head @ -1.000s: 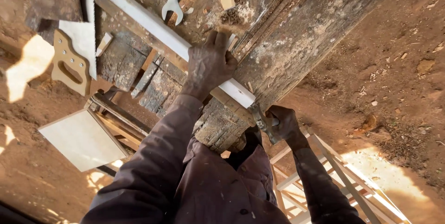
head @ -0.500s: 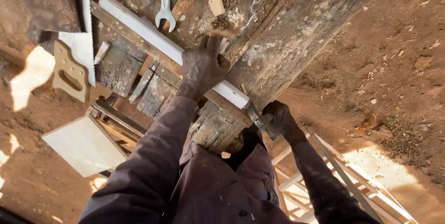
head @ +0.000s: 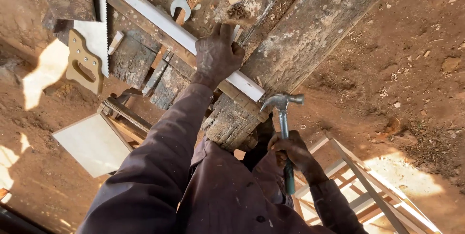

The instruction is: The person uses a hammer to adjust a plastic profile on a workbench and then uses pliers to trim it.

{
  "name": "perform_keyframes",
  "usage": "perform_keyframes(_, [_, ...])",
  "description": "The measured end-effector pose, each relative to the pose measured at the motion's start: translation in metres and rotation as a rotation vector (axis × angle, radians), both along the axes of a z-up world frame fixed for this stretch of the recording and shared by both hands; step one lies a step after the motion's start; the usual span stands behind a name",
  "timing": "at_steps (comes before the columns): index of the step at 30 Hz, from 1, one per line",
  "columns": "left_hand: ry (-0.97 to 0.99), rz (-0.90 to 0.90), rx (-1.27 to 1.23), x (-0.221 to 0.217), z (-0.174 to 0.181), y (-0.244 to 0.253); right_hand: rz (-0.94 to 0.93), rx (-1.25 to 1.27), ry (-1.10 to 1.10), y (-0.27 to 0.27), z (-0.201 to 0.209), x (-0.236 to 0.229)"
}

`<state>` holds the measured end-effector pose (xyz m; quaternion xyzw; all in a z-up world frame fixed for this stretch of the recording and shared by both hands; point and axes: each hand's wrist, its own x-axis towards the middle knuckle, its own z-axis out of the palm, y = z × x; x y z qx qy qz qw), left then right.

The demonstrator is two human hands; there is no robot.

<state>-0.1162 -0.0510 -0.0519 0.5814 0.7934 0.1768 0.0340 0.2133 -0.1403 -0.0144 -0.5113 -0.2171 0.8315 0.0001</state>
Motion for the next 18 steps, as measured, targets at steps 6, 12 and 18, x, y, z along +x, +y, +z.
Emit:
perform_keyframes(6, [0.001,-0.017,-0.006,0.001,0.003,0.001,-0.016,-0.104,-0.023,0.005,0.01,-0.001])
perform_keyframes(12, [-0.06,-0.069,0.027,0.003,0.032,0.005,0.924,1.256,-0.545,0.043,0.02,0.023])
perform_keyframes(18, [-0.075,-0.054,-0.135,-0.004,0.011,0.001,0.193,0.322,0.05,0.017,0.007,0.027])
